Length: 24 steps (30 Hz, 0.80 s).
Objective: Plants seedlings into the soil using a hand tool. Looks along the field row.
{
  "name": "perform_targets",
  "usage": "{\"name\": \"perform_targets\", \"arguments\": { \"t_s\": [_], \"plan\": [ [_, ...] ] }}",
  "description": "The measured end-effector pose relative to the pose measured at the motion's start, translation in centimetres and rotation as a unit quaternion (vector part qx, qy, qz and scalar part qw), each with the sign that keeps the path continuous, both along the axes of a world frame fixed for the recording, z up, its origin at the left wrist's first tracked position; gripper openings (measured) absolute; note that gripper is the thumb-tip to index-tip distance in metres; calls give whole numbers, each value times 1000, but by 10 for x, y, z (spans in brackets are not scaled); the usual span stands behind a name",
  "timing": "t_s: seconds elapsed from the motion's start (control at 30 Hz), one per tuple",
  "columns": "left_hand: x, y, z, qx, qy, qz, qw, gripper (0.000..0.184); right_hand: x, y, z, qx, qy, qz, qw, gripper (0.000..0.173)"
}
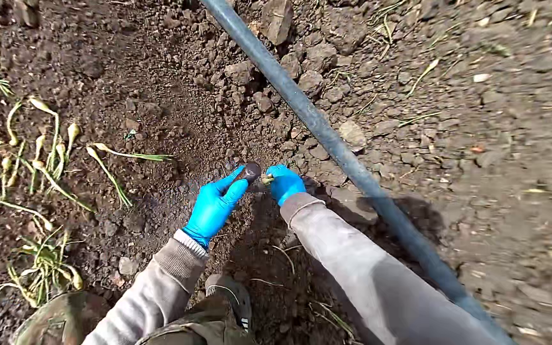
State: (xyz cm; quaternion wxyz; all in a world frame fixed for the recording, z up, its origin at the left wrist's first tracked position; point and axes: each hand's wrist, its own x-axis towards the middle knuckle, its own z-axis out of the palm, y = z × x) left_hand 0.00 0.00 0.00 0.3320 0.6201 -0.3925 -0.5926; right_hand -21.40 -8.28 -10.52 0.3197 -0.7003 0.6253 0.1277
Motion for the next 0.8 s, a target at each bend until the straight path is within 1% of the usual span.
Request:
{"name": "perform_targets", "arguments": {
  "t_s": [0.03, 0.07, 0.1, 0.17, 0.2, 0.23, 0.27, 0.3, 0.33, 0.37, 0.43, 0.47, 0.5, 0.53, 0.57, 0.6, 0.63, 0.67, 0.73, 0.77, 0.8],
  "plan": [
    [1, 1, -28, 36, -5, -34, 999, 62, 13, -3, 0, -3, -23, 2, 1000, 33],
    [2, 4, -39, 55, -3, -43, 998, 63, 26, -3, 0, 10, -41, 10, 999, 34],
    [2, 6, -35, 59, 3, -34, 998, 62, 39, -1, -1, 40, -55, 20, 997, 35],
    [11, 7, -5, 36, 27, -1, 999, 53, 62, 10, -9, 99, -58, 41, 993, 32],
    [18, 12, 15, 13, 41, 16, 999, 51, 70, 18, -18, 114, -47, 59, 991, 35],
    [27, 20, 35, -20, 56, 32, 998, 54, 74, 26, -28, 111, -33, 74, 991, 41],
    [36, 29, 51, -60, 62, 43, 995, 58, 75, 31, -26, 105, -19, 76, 991, 44],
    [43, 39, 62, -96, 62, 51, 992, 58, 74, 35, -19, 97, -11, 62, 993, 43],
    [50, 50, 66, -117, 52, 61, 990, 59, 71, 38, -12, 86, -7, 34, 996, 44],
    [56, 59, 63, -122, 35, 71, 989, 59, 66, 39, -5, 73, -7, 8, 997, 43],
    [66, 73, 41, -91, 12, 95, 991, 63, 57, 32, 14, 69, 1, -9, 998, 38],
    [73, 77, 32, -71, 16, 103, 992, 64, 54, 22, 31, 119, 14, 2, 993, 40],
    [80, 76, 30, -52, 24, 106, 993, 64, 53, 11, 49, 188, 31, 21, 982, 44],
    [87, 71, 34, -38, 38, 105, 993, 64, 46, 23, 37, 76, 3, 24, 997, 35],
    [94, 65, 45, -36, 52, 99, 993, 63, 41, 32, 25, 0, -18, 24, 1000, 30],
    [98, 59, 59, -52, 64, 87, 993, 60, 41, 33, 26, 12, -6, 32, 999, 33],
    [98, 53, 73, -81, 77, 76, 991, 58, 46, 23, 41, 106, 32, 49, 993, 42],
    [95, 48, 84, -110, 83, 68, 988, 56, 51, 13, 57, 195, 61, 63, 977, 48],
    [81, 39, 91, -140, 72, 72, 985, 57, 43, 32, 41, 45, 7, 58, 997, 35],
    [72, 35, 83, -129, 47, 81, 987, 58, 44, 33, 41, 21, -10, 71, 997, 31],
    [63, 34, 66, -98, 26, 89, 991, 57, 48, 32, 45, 11, -28, 82, 996, 30]
  ]
}}
